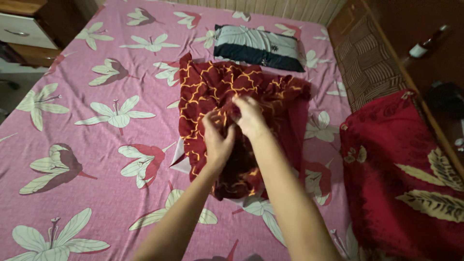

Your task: The person folds a patterned red cloth and a two-toned pink and white cloth on a bed, smoothing the fabric with their hands after each fold.

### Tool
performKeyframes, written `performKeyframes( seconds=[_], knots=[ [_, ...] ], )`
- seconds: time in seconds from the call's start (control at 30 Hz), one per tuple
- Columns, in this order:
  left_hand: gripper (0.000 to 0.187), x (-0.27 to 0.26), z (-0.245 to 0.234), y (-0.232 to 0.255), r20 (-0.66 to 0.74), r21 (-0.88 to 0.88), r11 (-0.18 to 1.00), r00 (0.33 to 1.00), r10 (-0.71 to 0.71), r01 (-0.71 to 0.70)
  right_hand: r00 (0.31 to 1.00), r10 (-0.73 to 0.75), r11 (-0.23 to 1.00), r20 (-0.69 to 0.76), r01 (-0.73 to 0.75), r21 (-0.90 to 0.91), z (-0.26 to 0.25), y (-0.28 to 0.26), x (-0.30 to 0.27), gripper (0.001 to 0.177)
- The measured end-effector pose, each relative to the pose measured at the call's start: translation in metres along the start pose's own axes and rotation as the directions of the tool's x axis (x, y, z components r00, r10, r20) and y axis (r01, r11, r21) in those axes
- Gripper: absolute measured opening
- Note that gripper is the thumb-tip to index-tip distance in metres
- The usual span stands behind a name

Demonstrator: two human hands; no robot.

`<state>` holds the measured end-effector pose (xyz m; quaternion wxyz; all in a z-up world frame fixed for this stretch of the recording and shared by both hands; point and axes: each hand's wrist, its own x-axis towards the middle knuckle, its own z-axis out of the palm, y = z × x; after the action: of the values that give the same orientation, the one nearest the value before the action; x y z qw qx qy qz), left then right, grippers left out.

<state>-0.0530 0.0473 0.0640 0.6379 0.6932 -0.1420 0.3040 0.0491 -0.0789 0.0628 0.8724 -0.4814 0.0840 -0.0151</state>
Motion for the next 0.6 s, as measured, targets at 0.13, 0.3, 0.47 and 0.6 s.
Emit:
performKeyframes(
  seconds=[0.13,0.3,0.47,0.6],
  knots=[
    [0.039,-0.013,-0.027,-0.026,-0.126,0.303,0.908,0.957,-0.262,0.288,0.994,-0.085,0.993,0.068,0.079,0.089,0.048,-0.061,0.010,0.004],
    [0.020,-0.041,-0.066,-0.123,-0.504,0.250,0.712,0.716,-0.484,0.657,0.961,-0.177,0.938,0.212,0.099,0.333,0.115,-0.126,0.000,0.005],
    [0.029,-0.050,-0.137,-0.177,-0.683,-0.083,0.524,0.335,-0.649,0.848,0.853,-0.419,0.798,0.311,0.184,0.573,0.144,-0.162,0.018,0.004],
    [0.025,-0.045,-0.179,-0.213,-0.644,-0.420,0.529,0.168,-0.746,0.737,0.760,-0.555,0.704,0.339,0.212,0.678,0.152,-0.191,0.037,0.008]
  ],
)
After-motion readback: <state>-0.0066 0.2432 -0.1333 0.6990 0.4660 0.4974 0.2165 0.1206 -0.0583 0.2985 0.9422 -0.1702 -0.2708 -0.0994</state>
